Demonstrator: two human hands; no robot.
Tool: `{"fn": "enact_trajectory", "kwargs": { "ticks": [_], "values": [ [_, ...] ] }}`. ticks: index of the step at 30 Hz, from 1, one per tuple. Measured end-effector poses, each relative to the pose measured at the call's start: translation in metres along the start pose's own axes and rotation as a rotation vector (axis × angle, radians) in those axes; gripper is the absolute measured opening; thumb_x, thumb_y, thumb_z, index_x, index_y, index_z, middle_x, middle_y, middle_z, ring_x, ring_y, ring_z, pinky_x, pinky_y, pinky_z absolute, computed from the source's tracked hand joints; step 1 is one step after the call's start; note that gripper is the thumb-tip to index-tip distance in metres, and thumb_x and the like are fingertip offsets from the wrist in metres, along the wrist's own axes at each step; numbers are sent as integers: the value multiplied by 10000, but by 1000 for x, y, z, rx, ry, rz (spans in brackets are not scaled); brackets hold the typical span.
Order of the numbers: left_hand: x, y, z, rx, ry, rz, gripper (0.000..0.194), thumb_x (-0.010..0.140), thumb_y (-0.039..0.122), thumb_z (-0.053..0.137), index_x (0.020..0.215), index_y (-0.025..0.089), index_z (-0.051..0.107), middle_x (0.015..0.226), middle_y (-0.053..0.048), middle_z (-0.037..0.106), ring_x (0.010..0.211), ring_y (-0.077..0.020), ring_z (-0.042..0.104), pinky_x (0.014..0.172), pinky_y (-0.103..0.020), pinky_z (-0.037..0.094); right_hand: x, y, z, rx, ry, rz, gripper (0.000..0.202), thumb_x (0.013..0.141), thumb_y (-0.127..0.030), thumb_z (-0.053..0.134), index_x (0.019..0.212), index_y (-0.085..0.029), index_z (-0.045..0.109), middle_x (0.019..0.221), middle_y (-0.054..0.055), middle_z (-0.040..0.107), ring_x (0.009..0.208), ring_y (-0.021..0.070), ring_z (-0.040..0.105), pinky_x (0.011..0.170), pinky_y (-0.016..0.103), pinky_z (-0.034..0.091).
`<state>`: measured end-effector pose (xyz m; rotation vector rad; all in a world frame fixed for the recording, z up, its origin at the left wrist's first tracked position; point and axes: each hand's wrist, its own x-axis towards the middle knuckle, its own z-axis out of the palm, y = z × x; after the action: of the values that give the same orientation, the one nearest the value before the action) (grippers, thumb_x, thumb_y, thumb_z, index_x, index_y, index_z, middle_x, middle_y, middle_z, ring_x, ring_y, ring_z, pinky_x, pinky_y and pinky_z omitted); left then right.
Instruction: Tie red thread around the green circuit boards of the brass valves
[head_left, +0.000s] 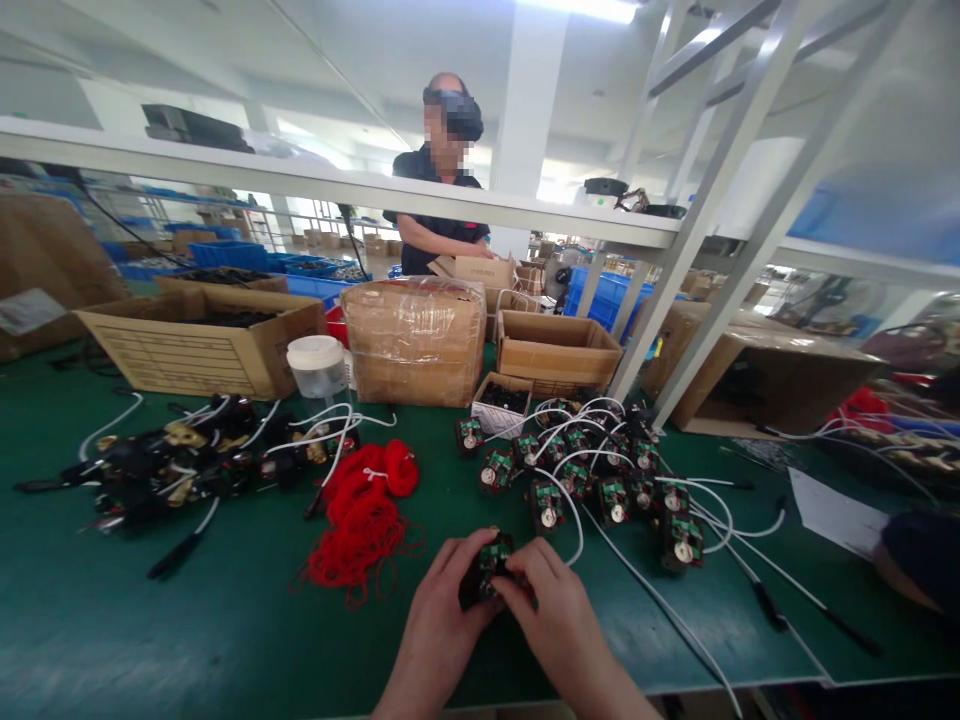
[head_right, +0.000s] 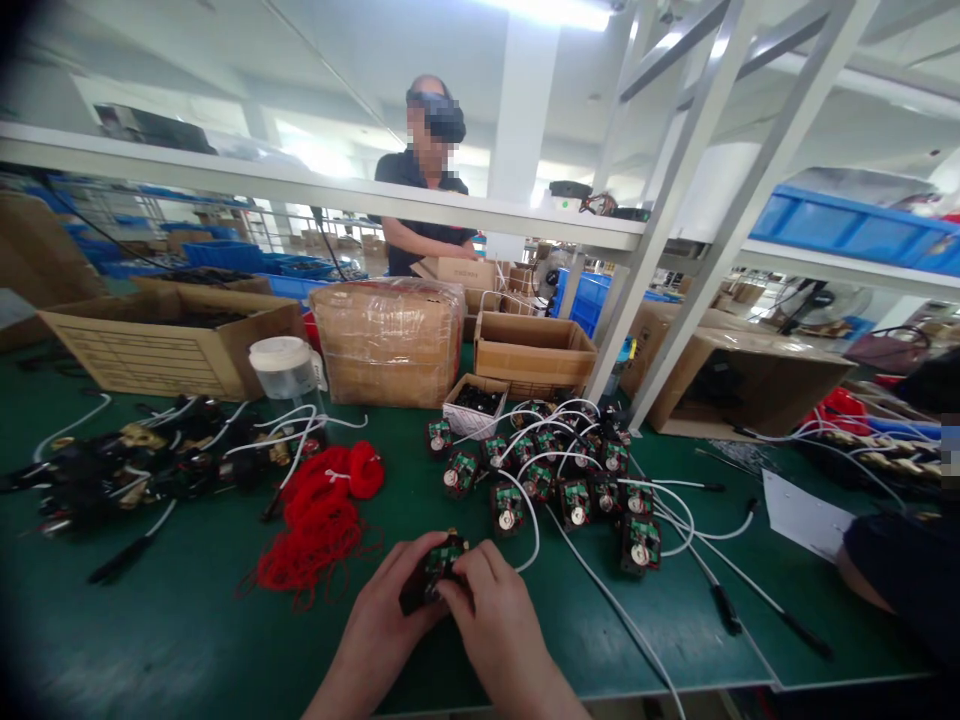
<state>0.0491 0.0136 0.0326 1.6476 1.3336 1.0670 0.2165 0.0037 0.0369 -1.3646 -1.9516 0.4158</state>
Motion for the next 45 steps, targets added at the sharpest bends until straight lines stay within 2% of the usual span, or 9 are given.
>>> {"fn": "enact_trajectory", "kwargs": {
  "ticks": [4,14,16,20,27,33,38,42,45],
  "values": [
    [0,-1,1,-15,3,7,639,682,43,644,1242,351,659,1188,9,690,1138,-205,661,1032,-360,522,0,7,2,-62,-3,-108,144,919,-63,614,926,-206,595,890,16,630,790,179,651,715,276,521],
    [0,-3,1,-45,-4,8,688,642,8,651,1244,341,663,1177,4,686,1112,-207,664,1014,-368,531,28,-8,-45,-474,-430,-540,157,935,-59,612,1056,-159,621,1052,71,673,973,242,640,902,388,552],
    [-1,-4,1,-55,-1,15,692,651,6,647,1253,348,656,1191,8,680,1125,-202,659,1021,-360,526,29,-6,-46,-455,-437,-512,144,951,-86,605,1071,-165,620,1060,69,670,978,239,643,901,381,554],
    [-1,-5,1,-49,6,21,701,653,0,651,1256,356,654,1201,10,680,1152,-207,646,1051,-371,507,24,-1,-43,-244,-367,-311,176,975,-90,550,1094,-202,615,1044,45,646,936,191,649,857,305,558],
    [0,-6,2,-39,15,12,714,636,-6,656,1249,361,663,1177,14,688,1128,-212,661,1033,-367,525,13,7,-35,-291,-281,-410,253,998,-107,476,1180,-202,624,1047,72,678,914,208,652,835,326,561],
    [0,-6,2,-37,10,14,696,653,0,647,1248,362,658,1199,15,680,1158,-201,643,1052,-355,503,-2,11,-13,-300,-98,-334,265,1040,-166,380,1128,-186,629,973,90,690,830,219,677,743,335,573],
    [1,-4,1,-32,4,22,650,678,25,621,1243,345,660,1179,5,685,1134,-204,654,1037,-360,511,-8,4,2,-300,34,-235,204,1011,-156,408,1099,-192,589,932,83,668,775,219,676,689,332,560],
    [0,-3,1,-4,-12,7,664,666,23,599,1250,333,659,1189,-4,687,1114,-206,664,1015,-355,527,-4,-7,3,-433,0,-105,61,936,-175,587,970,-218,562,888,64,650,766,251,665,675,354,530],
    [0,-2,0,-17,-10,6,639,683,43,619,1250,334,662,1186,-4,689,1115,-206,666,1003,-347,536,-2,-13,1,-497,-80,-53,99,949,-164,575,883,-232,543,844,50,650,716,249,658,641,345,486]
  ]
}}
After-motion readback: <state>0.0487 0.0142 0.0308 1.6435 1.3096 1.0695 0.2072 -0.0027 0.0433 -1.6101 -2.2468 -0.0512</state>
